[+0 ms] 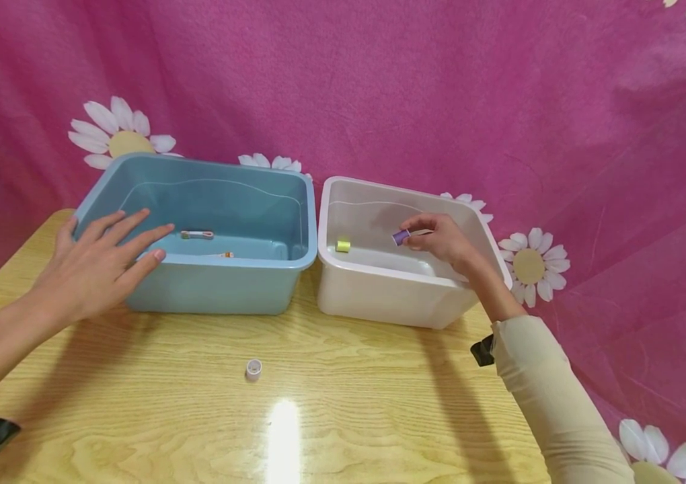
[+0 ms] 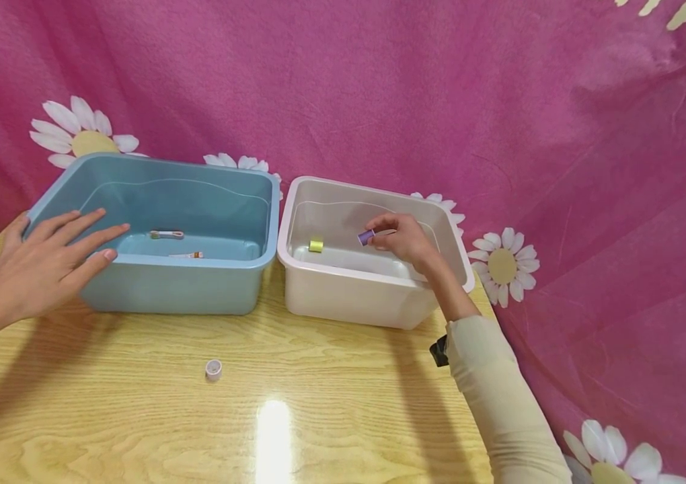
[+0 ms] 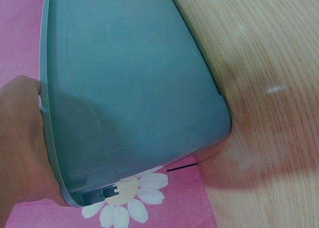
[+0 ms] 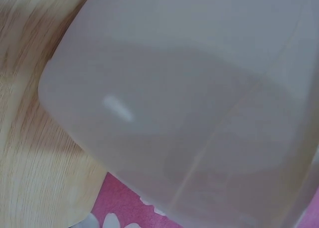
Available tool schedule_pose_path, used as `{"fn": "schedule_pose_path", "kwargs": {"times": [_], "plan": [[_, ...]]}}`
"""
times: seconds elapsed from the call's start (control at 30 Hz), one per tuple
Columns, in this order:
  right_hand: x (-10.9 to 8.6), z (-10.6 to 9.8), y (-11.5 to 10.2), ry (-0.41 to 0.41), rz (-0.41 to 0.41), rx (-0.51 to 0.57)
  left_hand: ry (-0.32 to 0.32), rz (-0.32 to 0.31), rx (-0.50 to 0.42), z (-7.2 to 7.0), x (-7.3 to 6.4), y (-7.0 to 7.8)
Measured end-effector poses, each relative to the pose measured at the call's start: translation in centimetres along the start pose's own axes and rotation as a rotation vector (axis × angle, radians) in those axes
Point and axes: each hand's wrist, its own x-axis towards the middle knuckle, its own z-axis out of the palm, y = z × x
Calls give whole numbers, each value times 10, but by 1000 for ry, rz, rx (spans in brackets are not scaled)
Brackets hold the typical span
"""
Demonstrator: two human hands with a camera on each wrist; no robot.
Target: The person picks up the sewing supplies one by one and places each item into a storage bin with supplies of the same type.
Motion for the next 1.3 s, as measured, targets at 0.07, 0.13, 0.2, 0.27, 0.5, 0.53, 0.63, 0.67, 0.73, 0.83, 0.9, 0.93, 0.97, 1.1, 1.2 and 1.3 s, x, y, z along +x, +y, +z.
{"fn": "schedule_pose_path", "kwargs": {"times": [0.07, 0.13, 0.2, 0.27, 0.5, 0.53, 0.63, 0.67, 0.73, 0.83, 0.9, 0.93, 0.97, 1.1, 1.2, 1.3], "plan": [[2, 0, 1, -3, 3, -1, 4, 1, -1, 0, 0, 0], [3, -1, 1, -4, 6, 1, 6, 2, 1, 0, 1, 0], [4, -1, 1, -2, 8, 6, 7, 2, 4, 0, 1, 0], [6, 0, 1, -6, 4, 6, 6, 3, 5, 0, 1, 0], [10, 2, 2, -30, -1, -25, 8, 12, 10, 0, 0, 0], [10, 2, 2, -31, -2, -31, 7, 12, 10, 0, 0, 0], [11, 4, 3, -45, -9, -45, 3, 10, 12, 0, 0, 0], [11, 4, 2, -49, -10, -46, 4, 9, 13, 1, 0, 0], [12, 4, 2, -55, -8, -49, 5, 8, 12, 1, 0, 0], [13, 5, 2, -59, 0, -52, 7, 7, 9, 1, 0, -1], [14, 5, 2, -61, 4, -56, 5, 7, 8, 1, 0, -1], [14, 5, 3, -63, 5, -58, 3, 6, 9, 0, 0, -1], [15, 5, 3, -65, 8, -59, 1, 5, 10, 0, 0, -1], [17, 7, 6, -75, 22, -68, -2, 1, 14, 0, 0, -1], [18, 8, 8, -91, 21, -77, 2, 1, 16, 0, 0, -1], [20, 10, 10, -109, 19, -87, 4, 2, 17, 0, 0, 0]]}}
